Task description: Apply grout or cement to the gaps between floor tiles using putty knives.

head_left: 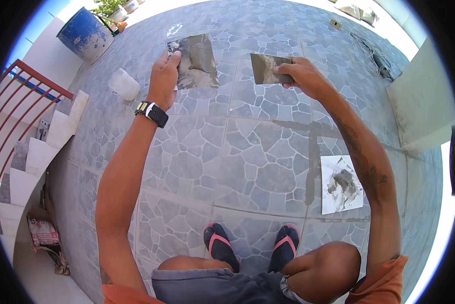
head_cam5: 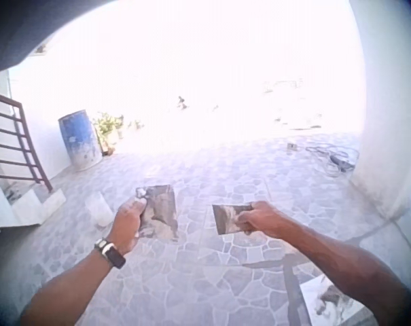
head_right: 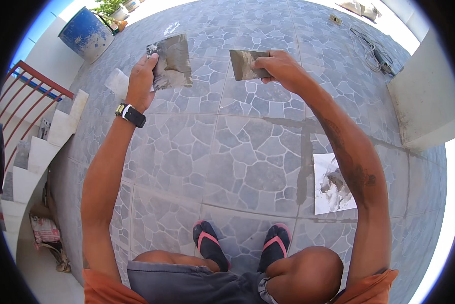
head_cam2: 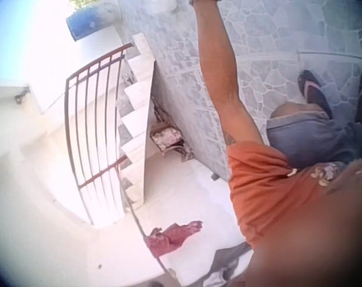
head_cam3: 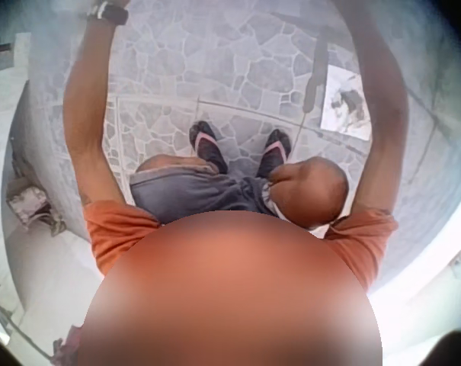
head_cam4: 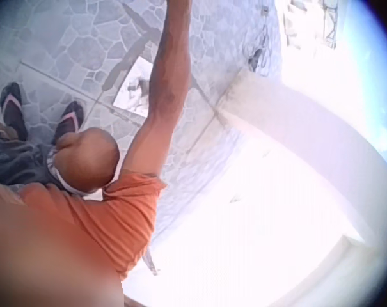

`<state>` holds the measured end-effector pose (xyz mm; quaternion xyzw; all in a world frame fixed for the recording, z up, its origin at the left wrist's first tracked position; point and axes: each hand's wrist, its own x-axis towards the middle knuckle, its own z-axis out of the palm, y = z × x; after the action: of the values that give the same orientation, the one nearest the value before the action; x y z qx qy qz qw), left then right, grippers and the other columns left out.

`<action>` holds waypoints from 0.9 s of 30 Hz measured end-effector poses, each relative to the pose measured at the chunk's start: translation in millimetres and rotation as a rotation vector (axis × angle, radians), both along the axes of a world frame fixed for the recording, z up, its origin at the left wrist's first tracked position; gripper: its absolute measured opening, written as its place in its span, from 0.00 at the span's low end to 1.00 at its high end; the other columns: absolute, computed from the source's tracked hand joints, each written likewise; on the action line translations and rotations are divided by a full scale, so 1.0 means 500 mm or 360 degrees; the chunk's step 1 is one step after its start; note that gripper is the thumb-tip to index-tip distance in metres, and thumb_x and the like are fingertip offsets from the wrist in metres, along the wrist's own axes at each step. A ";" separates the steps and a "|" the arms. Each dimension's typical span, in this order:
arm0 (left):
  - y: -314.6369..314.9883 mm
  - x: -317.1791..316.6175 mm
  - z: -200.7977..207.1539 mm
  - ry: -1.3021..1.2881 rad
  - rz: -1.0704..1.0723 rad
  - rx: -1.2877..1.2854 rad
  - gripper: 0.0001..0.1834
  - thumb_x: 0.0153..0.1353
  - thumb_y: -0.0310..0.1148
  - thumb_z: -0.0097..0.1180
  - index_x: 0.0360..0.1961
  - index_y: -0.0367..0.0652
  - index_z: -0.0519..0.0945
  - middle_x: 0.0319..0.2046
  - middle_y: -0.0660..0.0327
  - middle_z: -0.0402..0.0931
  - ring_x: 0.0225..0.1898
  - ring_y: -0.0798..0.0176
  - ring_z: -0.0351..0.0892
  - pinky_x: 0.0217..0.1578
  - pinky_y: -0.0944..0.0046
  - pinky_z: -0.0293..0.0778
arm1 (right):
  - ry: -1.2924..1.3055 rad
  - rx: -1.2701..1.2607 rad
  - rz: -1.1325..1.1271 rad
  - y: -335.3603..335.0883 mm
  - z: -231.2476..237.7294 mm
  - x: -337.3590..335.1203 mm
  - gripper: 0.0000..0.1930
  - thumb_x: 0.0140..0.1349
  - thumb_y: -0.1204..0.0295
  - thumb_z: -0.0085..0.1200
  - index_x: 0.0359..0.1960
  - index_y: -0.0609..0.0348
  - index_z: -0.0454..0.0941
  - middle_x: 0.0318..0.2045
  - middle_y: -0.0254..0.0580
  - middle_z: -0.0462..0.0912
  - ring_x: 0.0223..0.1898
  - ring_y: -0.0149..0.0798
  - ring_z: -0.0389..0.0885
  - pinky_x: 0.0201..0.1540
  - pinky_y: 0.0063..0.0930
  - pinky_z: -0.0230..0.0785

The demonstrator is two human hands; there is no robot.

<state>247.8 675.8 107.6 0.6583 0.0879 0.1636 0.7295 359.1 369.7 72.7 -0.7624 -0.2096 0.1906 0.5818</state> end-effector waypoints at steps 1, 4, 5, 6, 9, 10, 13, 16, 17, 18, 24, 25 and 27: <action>0.000 -0.013 -0.009 -0.0021 0.0011 0.0138 0.14 0.70 0.37 0.47 0.50 0.40 0.74 0.42 0.62 0.77 0.42 0.70 0.77 0.42 0.67 0.76 | 0.0017 -0.0015 0.0014 0.000 0.003 -0.016 0.19 0.60 0.64 0.54 0.43 0.72 0.76 0.33 0.43 0.79 0.31 0.32 0.75 0.33 0.24 0.72; -0.025 -0.065 -0.048 -0.0028 0.0075 0.0215 0.14 0.71 0.36 0.46 0.51 0.39 0.74 0.41 0.65 0.77 0.39 0.73 0.75 0.42 0.70 0.74 | 0.0390 0.0468 0.0044 -0.010 -0.022 -0.076 0.19 0.61 0.68 0.55 0.45 0.75 0.73 0.34 0.44 0.77 0.31 0.33 0.75 0.33 0.27 0.72; -0.020 -0.086 -0.063 -0.0082 0.0208 0.0497 0.14 0.71 0.36 0.46 0.47 0.36 0.75 0.35 0.66 0.75 0.35 0.73 0.70 0.37 0.70 0.70 | 0.0524 0.0657 0.0092 0.001 -0.041 -0.093 0.17 0.62 0.70 0.55 0.45 0.75 0.72 0.34 0.44 0.77 0.31 0.33 0.75 0.33 0.27 0.71; -0.025 -0.100 -0.085 -0.0133 0.0323 0.0757 0.14 0.71 0.36 0.46 0.43 0.34 0.75 0.30 0.66 0.73 0.30 0.74 0.65 0.33 0.69 0.66 | 0.0659 0.0823 0.0120 0.001 -0.060 -0.110 0.16 0.63 0.72 0.54 0.45 0.76 0.71 0.35 0.44 0.77 0.30 0.34 0.75 0.32 0.27 0.71; -0.060 -0.142 -0.133 -0.0082 0.0362 0.0848 0.14 0.71 0.36 0.46 0.42 0.34 0.75 0.26 0.68 0.71 0.29 0.74 0.61 0.31 0.70 0.63 | 0.0850 0.0867 0.0082 -0.001 -0.108 -0.167 0.15 0.64 0.73 0.52 0.46 0.75 0.71 0.35 0.46 0.78 0.31 0.35 0.76 0.33 0.28 0.70; -0.069 -0.155 -0.152 -0.0014 0.0388 0.0830 0.13 0.71 0.36 0.46 0.42 0.35 0.76 0.27 0.68 0.71 0.29 0.74 0.62 0.31 0.70 0.64 | 0.0880 0.0815 0.0143 -0.002 -0.124 -0.184 0.15 0.64 0.73 0.52 0.46 0.75 0.71 0.36 0.46 0.78 0.31 0.35 0.76 0.33 0.28 0.70; -0.078 -0.178 -0.215 0.0042 0.0370 0.0255 0.13 0.72 0.36 0.45 0.42 0.37 0.76 0.28 0.70 0.71 0.28 0.75 0.62 0.31 0.70 0.64 | 0.0984 0.0787 0.0148 -0.003 -0.161 -0.214 0.16 0.64 0.72 0.52 0.47 0.75 0.71 0.36 0.45 0.78 0.31 0.34 0.76 0.34 0.29 0.71; -0.111 -0.196 -0.249 0.0283 0.0413 -0.0330 0.12 0.72 0.35 0.45 0.44 0.38 0.76 0.29 0.70 0.72 0.28 0.75 0.63 0.31 0.71 0.65 | 0.0962 0.0700 0.0085 -0.008 -0.201 -0.238 0.17 0.63 0.72 0.53 0.47 0.75 0.71 0.36 0.44 0.78 0.31 0.34 0.77 0.34 0.29 0.72; -0.111 -0.202 -0.265 0.0306 0.0429 -0.0348 0.12 0.72 0.35 0.45 0.44 0.38 0.76 0.29 0.70 0.72 0.28 0.75 0.63 0.31 0.71 0.65 | 0.0889 0.0643 0.0059 -0.009 -0.210 -0.245 0.17 0.63 0.72 0.53 0.48 0.75 0.71 0.36 0.43 0.78 0.31 0.34 0.77 0.35 0.29 0.72; -0.112 -0.207 -0.279 0.0338 0.0429 -0.0392 0.13 0.72 0.35 0.45 0.45 0.37 0.76 0.28 0.71 0.71 0.28 0.75 0.63 0.30 0.71 0.65 | 0.0912 0.0622 0.0064 -0.010 -0.221 -0.250 0.17 0.63 0.72 0.53 0.48 0.75 0.71 0.36 0.43 0.78 0.31 0.34 0.77 0.35 0.29 0.72; -0.092 -0.231 -0.340 0.0173 0.0471 0.0607 0.12 0.72 0.34 0.44 0.45 0.35 0.73 0.24 0.68 0.68 0.25 0.74 0.61 0.27 0.69 0.63 | 0.1056 0.0488 -0.0067 0.014 -0.260 -0.296 0.16 0.64 0.69 0.50 0.46 0.74 0.72 0.37 0.47 0.79 0.33 0.37 0.77 0.34 0.32 0.70; -0.099 -0.232 -0.336 0.0095 0.0544 0.0961 0.12 0.72 0.33 0.44 0.45 0.35 0.72 0.22 0.67 0.67 0.23 0.73 0.60 0.25 0.69 0.62 | 0.1229 0.0569 -0.0158 0.023 -0.271 -0.311 0.16 0.64 0.70 0.50 0.45 0.73 0.73 0.38 0.47 0.79 0.34 0.37 0.77 0.35 0.34 0.71; -0.104 -0.230 -0.339 -0.0033 0.0545 0.1094 0.11 0.71 0.32 0.45 0.45 0.34 0.72 0.21 0.65 0.67 0.22 0.72 0.61 0.23 0.69 0.62 | 0.1444 0.0694 -0.0290 0.042 -0.282 -0.338 0.14 0.65 0.69 0.49 0.42 0.73 0.75 0.38 0.48 0.80 0.36 0.39 0.78 0.37 0.37 0.73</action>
<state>132.9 623.8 -62.0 0.8386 0.1291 0.3098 0.4290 190.0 390.5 -68.5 -0.4789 0.0966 0.4029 0.7739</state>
